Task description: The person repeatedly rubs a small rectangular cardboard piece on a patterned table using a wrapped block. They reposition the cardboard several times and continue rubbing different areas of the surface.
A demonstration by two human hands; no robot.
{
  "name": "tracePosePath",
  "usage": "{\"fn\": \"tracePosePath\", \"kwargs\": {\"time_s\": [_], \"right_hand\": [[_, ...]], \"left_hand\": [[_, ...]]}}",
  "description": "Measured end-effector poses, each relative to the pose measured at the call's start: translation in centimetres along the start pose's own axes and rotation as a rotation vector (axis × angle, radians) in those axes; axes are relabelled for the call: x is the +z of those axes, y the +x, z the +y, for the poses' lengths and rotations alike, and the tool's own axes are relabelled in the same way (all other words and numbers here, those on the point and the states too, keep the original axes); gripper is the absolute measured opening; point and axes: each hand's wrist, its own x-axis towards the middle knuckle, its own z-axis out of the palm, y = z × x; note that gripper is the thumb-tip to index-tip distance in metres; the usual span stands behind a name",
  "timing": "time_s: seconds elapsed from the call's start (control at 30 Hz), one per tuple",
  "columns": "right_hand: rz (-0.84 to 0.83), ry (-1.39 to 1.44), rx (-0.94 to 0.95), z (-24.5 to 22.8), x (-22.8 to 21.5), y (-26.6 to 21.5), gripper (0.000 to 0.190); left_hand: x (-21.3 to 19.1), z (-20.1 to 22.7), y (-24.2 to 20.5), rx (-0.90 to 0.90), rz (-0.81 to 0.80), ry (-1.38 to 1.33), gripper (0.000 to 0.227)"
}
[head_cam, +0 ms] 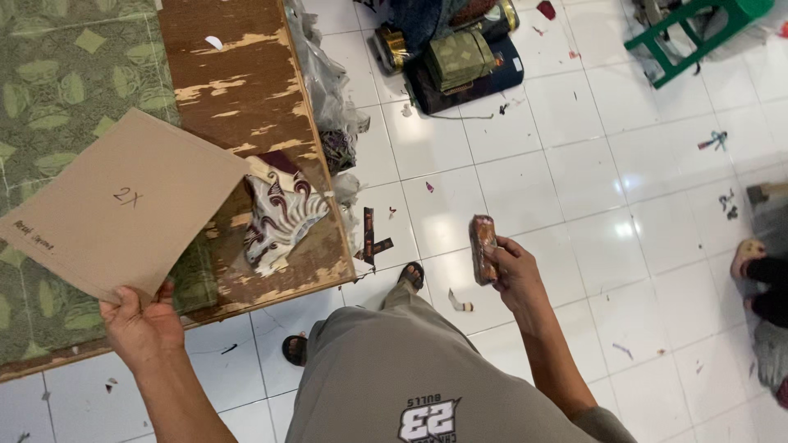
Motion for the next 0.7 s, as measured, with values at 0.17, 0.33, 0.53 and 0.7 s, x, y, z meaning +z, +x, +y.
{"fn": "tracePosePath", "kwargs": {"time_s": [0.17, 0.33, 0.53, 0.7], "right_hand": [[-0.001, -0.052, 0.035, -5.2, -7.4, 5.0, 0.044], [0.011, -0.069, 0.021, -8.7, -11.0, 10.2, 0.044], [-0.061, 0.019, 0.099, -10.5, -10.7, 17.6, 0.042], [-0.170, 0.069, 0.099, -13.4, -9.6, 24.1, 0.040]], "left_hand": [[5.7, -4.0, -1.4, -0.011, 0.194, -0.265, 0.047], [9.2, -5.2, -1.6, 0.092, 0.144, -0.310, 0.050], [14.2, -4.4, 0.3, 0.210, 0.056, -0.318, 0.046], [20.9, -4.7, 2.5, 0.336, -0.014, -0.242, 0.045]]}}
